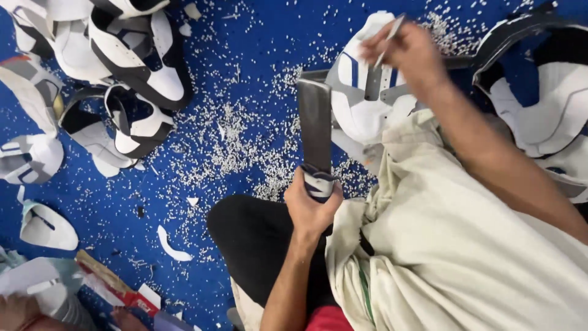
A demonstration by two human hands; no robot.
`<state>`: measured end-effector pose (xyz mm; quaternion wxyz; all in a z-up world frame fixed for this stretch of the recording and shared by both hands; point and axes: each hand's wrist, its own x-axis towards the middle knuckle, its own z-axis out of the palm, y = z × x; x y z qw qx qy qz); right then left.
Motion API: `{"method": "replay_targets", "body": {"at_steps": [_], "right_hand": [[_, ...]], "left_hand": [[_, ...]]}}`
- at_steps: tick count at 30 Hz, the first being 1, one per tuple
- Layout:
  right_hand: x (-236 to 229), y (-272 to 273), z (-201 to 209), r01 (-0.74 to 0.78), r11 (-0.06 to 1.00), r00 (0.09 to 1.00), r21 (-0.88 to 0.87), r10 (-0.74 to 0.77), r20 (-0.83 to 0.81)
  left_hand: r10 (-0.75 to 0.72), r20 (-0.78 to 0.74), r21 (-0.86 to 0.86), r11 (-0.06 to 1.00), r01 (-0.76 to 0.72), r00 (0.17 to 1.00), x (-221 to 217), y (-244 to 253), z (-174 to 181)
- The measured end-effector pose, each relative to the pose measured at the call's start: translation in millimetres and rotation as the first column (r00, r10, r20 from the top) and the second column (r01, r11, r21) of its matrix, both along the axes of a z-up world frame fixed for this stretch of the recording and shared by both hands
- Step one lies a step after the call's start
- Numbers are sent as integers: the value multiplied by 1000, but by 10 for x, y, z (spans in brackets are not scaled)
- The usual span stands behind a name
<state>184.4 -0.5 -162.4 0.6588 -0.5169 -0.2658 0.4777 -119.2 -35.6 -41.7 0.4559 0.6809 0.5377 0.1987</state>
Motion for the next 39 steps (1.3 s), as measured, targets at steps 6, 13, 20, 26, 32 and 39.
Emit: {"method": "replay_targets", "body": {"at_steps": [6, 13, 20, 26, 32, 39], "right_hand": [[-387, -39, -455, -301, 952, 940, -47, 305, 152], [-467, -65, -301, -250, 962, 925, -110, 271, 266], [-475, -145, -356, -203, 962, 749, -182, 272, 604], [-267, 97, -370, -141, 988, 990, -65, 142, 0], [-416, -16, -460, -176, 981, 965, -83, 189, 181], [-539, -177, -200, -154, 987, 648, -43, 134, 750]], "left_hand": [[-45, 114, 122, 992, 31, 992, -112, -91, 550], [-121, 523, 189, 982, 24, 844, 19, -18, 846], [-130, -10, 47, 990, 130, 992, -39, -47, -548], [-26, 2, 87, 996, 25, 1000, 22, 38, 374], [-149, 436, 380, 924, -32, 888, 177, -41, 528], [-123, -178, 22, 991, 129, 976, 10, 41, -697]]}}
